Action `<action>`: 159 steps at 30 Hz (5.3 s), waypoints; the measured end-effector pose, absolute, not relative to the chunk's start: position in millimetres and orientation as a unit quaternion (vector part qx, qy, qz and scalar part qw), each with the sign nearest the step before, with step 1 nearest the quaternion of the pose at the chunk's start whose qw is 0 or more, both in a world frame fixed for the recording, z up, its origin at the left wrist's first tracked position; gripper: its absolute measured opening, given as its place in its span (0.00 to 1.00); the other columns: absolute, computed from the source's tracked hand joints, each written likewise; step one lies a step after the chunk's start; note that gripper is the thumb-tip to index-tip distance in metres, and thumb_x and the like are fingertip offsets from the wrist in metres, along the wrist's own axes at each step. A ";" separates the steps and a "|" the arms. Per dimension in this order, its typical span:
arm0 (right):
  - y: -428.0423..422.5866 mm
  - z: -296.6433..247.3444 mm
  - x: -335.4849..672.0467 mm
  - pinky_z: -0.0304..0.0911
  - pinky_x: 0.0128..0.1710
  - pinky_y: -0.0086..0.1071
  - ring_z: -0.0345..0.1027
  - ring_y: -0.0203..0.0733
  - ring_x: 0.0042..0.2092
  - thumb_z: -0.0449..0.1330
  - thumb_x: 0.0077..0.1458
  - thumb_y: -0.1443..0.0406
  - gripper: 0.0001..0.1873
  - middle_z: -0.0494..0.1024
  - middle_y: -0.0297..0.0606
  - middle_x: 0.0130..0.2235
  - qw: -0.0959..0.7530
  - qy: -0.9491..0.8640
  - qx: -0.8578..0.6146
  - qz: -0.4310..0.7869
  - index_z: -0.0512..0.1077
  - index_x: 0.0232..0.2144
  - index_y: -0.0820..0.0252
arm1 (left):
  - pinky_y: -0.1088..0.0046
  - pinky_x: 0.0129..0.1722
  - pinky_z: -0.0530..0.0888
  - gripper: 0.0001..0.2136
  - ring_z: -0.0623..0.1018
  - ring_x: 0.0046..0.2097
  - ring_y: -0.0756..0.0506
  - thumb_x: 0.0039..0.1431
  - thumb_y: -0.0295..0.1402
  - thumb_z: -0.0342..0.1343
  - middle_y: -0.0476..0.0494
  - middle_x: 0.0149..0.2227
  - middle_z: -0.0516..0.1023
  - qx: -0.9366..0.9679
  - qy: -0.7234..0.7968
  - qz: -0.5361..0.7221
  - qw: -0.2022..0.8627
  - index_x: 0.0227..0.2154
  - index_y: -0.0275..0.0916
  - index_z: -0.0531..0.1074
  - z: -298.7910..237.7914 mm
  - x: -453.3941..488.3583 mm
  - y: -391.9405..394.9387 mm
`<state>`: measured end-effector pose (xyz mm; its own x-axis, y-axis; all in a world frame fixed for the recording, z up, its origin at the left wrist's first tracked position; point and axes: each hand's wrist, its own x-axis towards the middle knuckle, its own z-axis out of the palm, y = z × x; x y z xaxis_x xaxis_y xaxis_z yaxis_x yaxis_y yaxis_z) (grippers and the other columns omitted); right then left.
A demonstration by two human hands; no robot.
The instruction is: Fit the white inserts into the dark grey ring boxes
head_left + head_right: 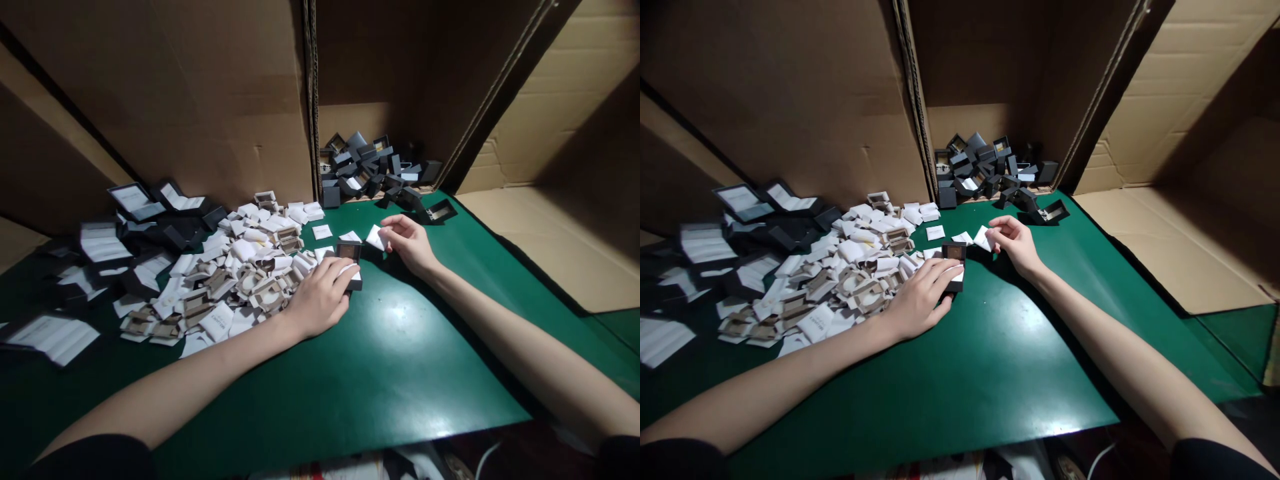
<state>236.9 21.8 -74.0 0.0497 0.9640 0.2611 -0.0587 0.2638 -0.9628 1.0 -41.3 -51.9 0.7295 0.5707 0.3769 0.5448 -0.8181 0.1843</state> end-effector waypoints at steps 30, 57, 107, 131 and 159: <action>-23.7 -60.0 194.4 0.64 0.35 0.34 0.67 0.37 0.34 0.61 0.54 0.64 0.03 0.74 0.35 0.32 0.592 -0.663 -0.411 0.200 0.72 0.32 0.57 | 0.62 0.46 0.74 0.16 0.72 0.49 0.43 0.62 0.21 0.44 0.37 0.46 0.74 0.934 0.213 0.285 -0.041 0.51 0.34 0.66 -50.5 1.8 -44.2; -14.3 -62.9 198.8 0.65 0.37 0.32 0.69 0.38 0.38 0.54 0.58 0.59 0.13 0.75 0.39 0.40 0.437 -0.706 -0.438 0.344 0.68 0.42 0.59 | 0.63 0.45 0.74 0.17 0.71 0.48 0.43 0.62 0.21 0.44 0.38 0.47 0.74 0.935 0.206 0.282 -0.055 0.52 0.33 0.66 -51.3 1.5 -44.1; -28.0 -69.6 202.7 0.71 0.38 0.36 0.74 0.44 0.42 0.58 0.54 0.64 0.17 0.76 0.42 0.41 0.431 -0.812 -0.347 0.186 0.60 0.46 0.54 | 0.62 0.48 0.73 0.16 0.69 0.51 0.42 0.61 0.30 0.50 0.37 0.50 0.68 0.909 0.284 0.304 -0.009 0.52 0.37 0.65 -24.9 -3.4 -43.4; -28.1 -77.2 205.3 0.70 0.40 0.37 0.73 0.43 0.42 0.52 0.61 0.63 0.14 0.77 0.40 0.42 0.291 -0.873 -0.325 0.217 0.59 0.49 0.51 | 0.78 0.19 0.72 0.10 0.75 0.22 0.52 0.51 0.24 0.54 0.49 0.29 0.73 0.622 0.508 0.589 0.098 0.38 0.36 0.67 102.6 -160.6 25.2; -25.5 -75.4 205.4 0.66 0.35 0.32 0.71 0.40 0.38 0.52 0.61 0.64 0.09 0.75 0.39 0.37 0.301 -0.880 -0.302 0.208 0.71 0.41 0.55 | 0.65 0.54 0.70 0.14 0.75 0.50 0.43 0.52 0.23 0.54 0.44 0.46 0.76 0.666 0.597 0.408 -0.181 0.43 0.38 0.72 88.4 -221.6 47.4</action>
